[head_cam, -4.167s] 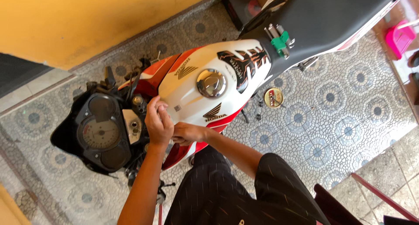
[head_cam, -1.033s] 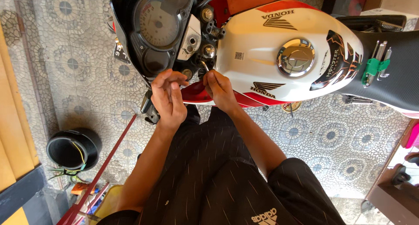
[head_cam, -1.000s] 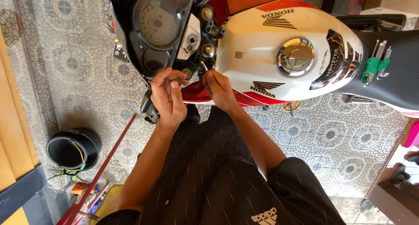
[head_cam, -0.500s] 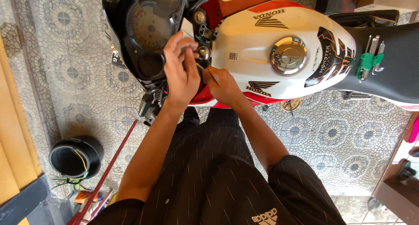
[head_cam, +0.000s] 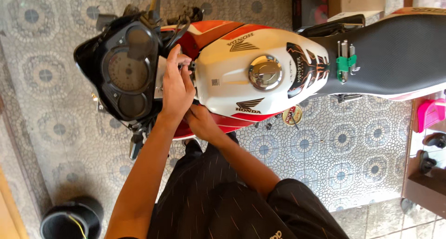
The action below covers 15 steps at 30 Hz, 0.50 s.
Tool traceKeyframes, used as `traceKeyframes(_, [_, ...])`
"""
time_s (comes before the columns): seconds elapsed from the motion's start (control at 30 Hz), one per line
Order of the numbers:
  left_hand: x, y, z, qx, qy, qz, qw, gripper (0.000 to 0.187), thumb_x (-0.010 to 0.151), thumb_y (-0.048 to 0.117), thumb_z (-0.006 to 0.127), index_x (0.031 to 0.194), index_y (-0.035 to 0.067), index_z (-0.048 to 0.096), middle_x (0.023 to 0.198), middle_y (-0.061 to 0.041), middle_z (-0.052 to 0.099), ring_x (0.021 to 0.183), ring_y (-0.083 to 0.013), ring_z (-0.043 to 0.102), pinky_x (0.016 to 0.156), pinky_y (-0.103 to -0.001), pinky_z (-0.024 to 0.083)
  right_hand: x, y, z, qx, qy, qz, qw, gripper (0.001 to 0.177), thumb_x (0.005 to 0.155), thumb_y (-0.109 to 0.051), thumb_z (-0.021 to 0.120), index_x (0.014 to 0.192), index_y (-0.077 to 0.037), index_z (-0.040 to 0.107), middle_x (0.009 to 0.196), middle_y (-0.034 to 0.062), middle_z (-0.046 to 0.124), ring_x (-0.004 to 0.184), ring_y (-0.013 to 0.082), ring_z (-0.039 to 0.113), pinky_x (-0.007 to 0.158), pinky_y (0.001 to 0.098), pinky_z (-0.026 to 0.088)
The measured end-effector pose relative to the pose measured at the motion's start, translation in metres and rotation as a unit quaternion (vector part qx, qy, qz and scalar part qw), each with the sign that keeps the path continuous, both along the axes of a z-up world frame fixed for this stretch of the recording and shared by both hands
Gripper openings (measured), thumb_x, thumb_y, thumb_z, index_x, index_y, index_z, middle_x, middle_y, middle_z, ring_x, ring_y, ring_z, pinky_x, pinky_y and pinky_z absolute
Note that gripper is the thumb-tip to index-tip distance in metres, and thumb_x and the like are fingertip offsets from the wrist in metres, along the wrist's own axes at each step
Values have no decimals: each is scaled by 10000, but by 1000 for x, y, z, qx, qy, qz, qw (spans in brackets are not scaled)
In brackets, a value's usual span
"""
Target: The person assembles components of a motorcycle's front end, using an Allen key to tighten bolts near the ignition and handlebar area, and then cleans their hands with a cloth.
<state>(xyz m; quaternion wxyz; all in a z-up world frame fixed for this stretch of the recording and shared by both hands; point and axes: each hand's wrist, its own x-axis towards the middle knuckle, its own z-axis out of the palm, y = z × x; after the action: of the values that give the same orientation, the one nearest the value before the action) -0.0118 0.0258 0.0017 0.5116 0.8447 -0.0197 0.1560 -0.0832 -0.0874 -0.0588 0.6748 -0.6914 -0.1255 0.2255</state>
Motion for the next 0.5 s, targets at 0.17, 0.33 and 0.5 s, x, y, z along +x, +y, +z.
traceKeyframes(0.17, [14, -1, 2, 19, 21, -42, 999, 542, 1046, -134, 498, 1551, -2, 353, 1221, -164, 620, 1063, -258, 659, 900, -339, 597, -15, 22, -8, 87, 248, -71, 962, 348, 1088, -257, 448, 856, -35, 582, 717, -31, 537, 587, 53, 422, 518, 228, 351])
traceKeyframes(0.33, [21, -1, 16, 125, -1, -101, 987, 647, 930, -158, 559, 1530, -19, 362, 1241, -187, 610, 1119, -335, 646, 946, -396, 552, -10, 21, 0, 75, 267, -65, 959, 389, 1119, -267, 442, 822, -36, 542, 676, -30, 459, 555, 57, 382, 478, 242, 311])
traceKeyframes(0.5, [23, 0, 30, 220, -29, -191, 956, 732, 777, -151, 580, 1477, -2, 422, 1221, -179, 613, 1168, -386, 618, 1017, -452, 512, -2, 11, 9, 121, 319, -29, 940, 351, 1105, -255, 445, 846, -34, 528, 695, -40, 466, 552, 69, 378, 475, 257, 312])
